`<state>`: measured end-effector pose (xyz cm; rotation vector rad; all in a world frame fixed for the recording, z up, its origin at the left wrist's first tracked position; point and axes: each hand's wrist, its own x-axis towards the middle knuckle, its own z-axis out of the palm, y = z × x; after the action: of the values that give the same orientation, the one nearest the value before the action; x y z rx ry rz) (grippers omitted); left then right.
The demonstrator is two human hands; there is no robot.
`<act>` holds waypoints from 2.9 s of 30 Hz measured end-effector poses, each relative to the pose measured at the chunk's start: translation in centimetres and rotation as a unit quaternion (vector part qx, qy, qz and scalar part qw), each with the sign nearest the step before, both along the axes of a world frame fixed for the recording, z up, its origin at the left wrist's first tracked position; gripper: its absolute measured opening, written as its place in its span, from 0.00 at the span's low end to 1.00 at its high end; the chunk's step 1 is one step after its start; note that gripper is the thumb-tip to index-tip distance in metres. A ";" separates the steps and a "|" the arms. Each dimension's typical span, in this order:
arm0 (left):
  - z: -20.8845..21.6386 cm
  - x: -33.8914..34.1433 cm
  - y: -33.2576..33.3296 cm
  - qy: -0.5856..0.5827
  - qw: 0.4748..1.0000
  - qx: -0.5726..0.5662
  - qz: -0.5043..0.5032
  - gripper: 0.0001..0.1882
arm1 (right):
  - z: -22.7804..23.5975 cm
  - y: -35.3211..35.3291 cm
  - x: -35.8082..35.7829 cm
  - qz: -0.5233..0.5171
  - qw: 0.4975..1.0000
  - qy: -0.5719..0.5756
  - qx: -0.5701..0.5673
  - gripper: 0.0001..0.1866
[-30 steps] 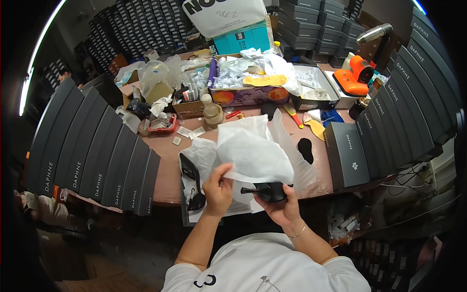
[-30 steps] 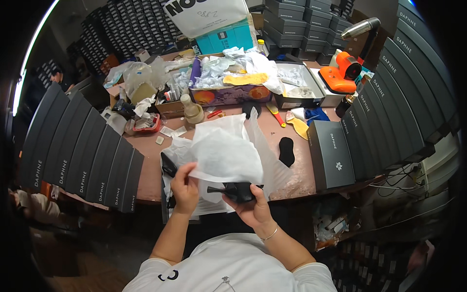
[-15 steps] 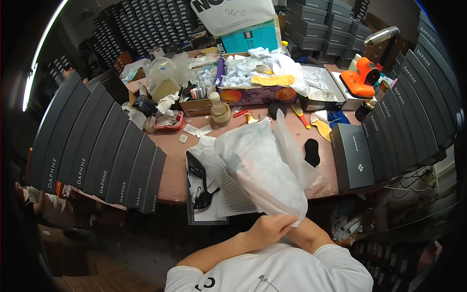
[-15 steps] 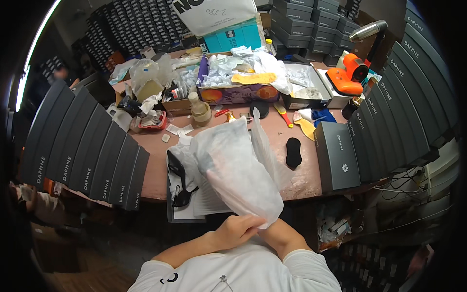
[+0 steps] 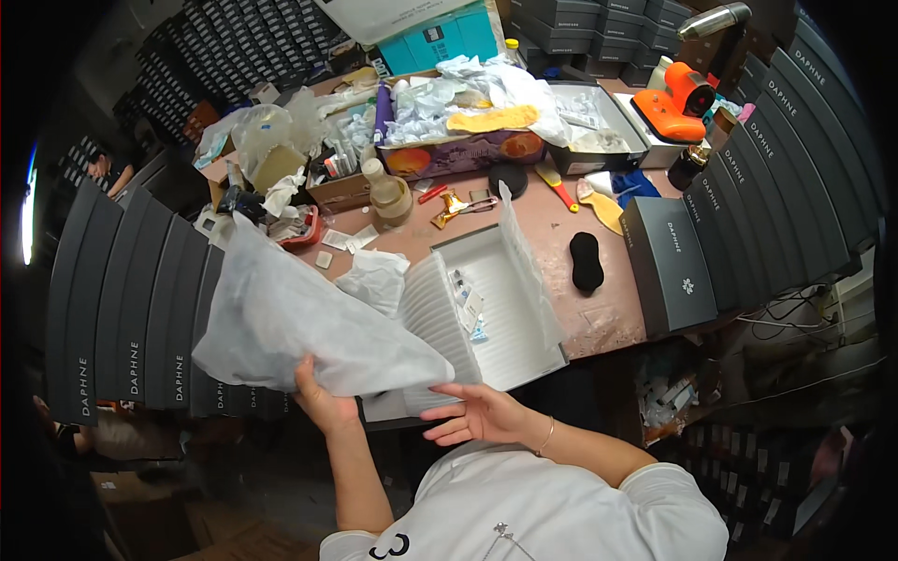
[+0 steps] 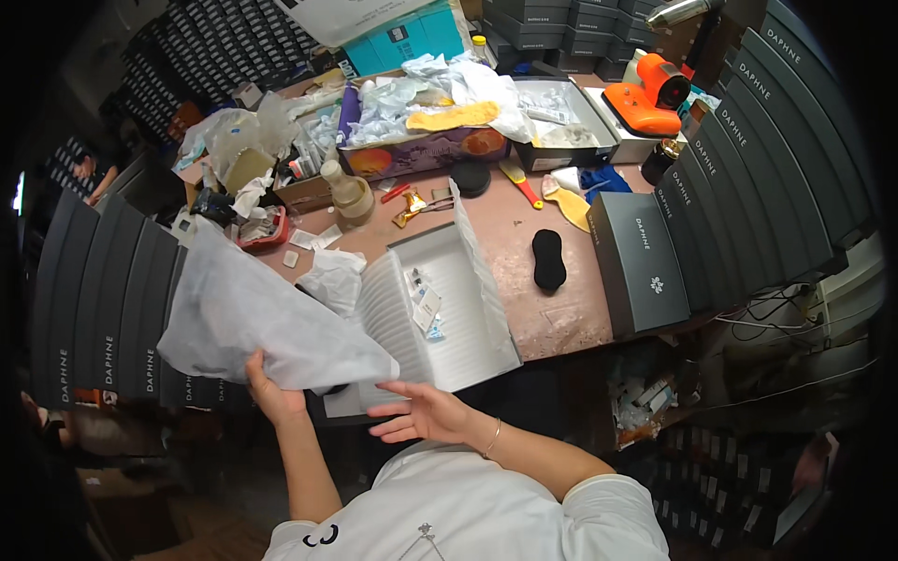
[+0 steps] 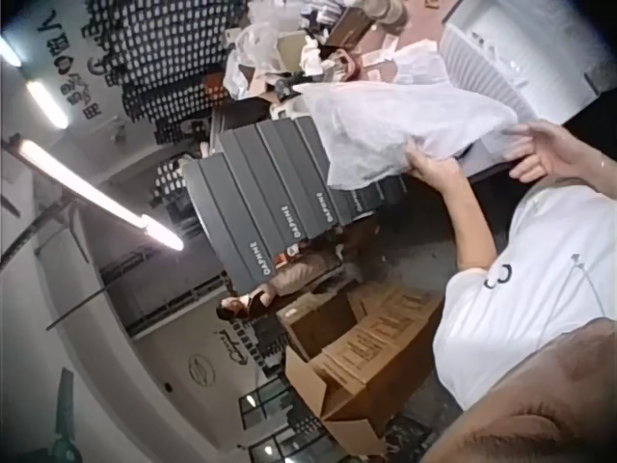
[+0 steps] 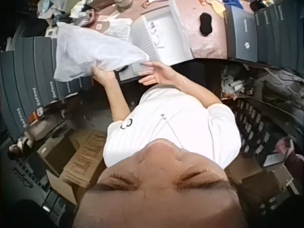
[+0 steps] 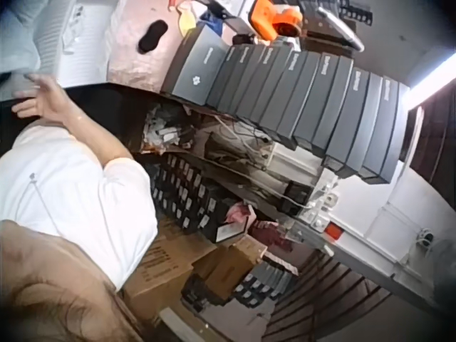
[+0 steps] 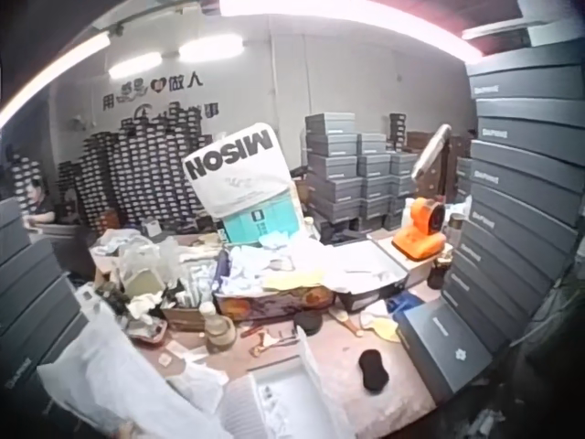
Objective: Inspecting high-heeled shoes and placing them into individual boxes with protective paper.
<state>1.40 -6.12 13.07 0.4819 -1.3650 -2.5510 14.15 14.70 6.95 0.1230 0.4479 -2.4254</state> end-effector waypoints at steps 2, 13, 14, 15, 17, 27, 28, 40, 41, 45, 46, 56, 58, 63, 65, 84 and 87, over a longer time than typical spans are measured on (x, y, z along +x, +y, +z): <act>-0.7 2.2 3.5 -0.017 0.999 0.004 -0.048 0.20 | 2.7 -0.7 0.0 -0.081 0.994 0.038 -0.066 0.45; 0.3 1.5 10.5 0.330 0.561 -0.663 -0.370 0.21 | 3.3 13.6 -1.8 -0.228 0.879 0.047 0.415 0.21; -0.2 0.1 12.4 0.336 0.503 -0.708 -0.365 0.23 | 2.9 13.9 -1.6 -0.249 0.858 0.053 0.447 0.21; -1.5 -1.0 14.3 0.340 0.445 -0.747 -0.358 0.25 | 2.8 14.1 -1.2 -0.269 0.833 0.058 0.479 0.20; -6.6 -3.6 17.0 0.295 0.268 -0.802 -0.444 0.28 | 2.9 14.3 -0.4 -0.315 0.849 0.039 0.423 0.21; -4.4 -8.4 17.7 0.352 0.541 -0.631 -0.430 0.24 | 3.6 11.2 -0.3 -0.276 0.868 0.133 0.392 0.19; -2.8 -8.1 16.2 0.355 0.579 -0.612 -0.405 0.19 | 3.4 10.8 -1.8 -0.168 0.852 0.150 0.472 0.20; -13.1 10.4 2.6 -0.201 0.850 -0.016 -0.486 0.15 | -5.6 8.0 -5.0 0.135 0.515 0.327 0.781 0.24; -13.1 9.8 4.6 -0.174 0.892 0.059 -0.413 0.13 | -5.4 7.8 -4.3 0.151 0.522 0.317 0.777 0.24; -10.3 8.3 8.7 0.415 0.689 -0.547 -0.233 0.12 | -4.9 8.3 -3.5 0.090 0.482 0.325 0.809 0.25; -7.6 7.6 9.6 0.413 0.677 -0.537 -0.289 0.13 | -4.5 9.6 -3.0 0.032 0.462 0.349 0.814 0.24; -8.9 -2.1 18.7 0.161 0.407 -0.636 -0.636 0.15 | 8.4 6.9 -2.0 -0.312 0.567 0.346 0.679 0.28; -7.9 -1.8 16.2 0.234 0.688 -0.545 -0.417 0.16 | 1.5 6.9 -3.0 -0.191 0.510 0.289 0.787 0.30; -9.7 -2.5 2.7 0.103 0.710 -0.679 -0.156 0.28 | -5.1 7.1 -3.0 0.082 0.451 0.293 0.839 0.40; -10.7 -3.7 -0.2 -0.046 0.690 -0.669 -0.273 0.27 | -9.1 7.1 -2.8 0.027 0.468 0.300 0.831 0.39; -1.5 4.6 5.8 -0.052 0.974 0.070 -0.210 0.11 | 3.9 -1.2 -1.7 -0.128 0.950 0.114 0.261 0.39; -2.0 5.0 5.5 -0.036 0.968 0.070 -0.237 0.13 | 3.4 -1.1 -1.6 -0.144 0.965 0.100 0.193 0.36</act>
<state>6.35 -0.61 11.07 0.2983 -1.4798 -3.0544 12.59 13.59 10.33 0.1184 1.0603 -2.6145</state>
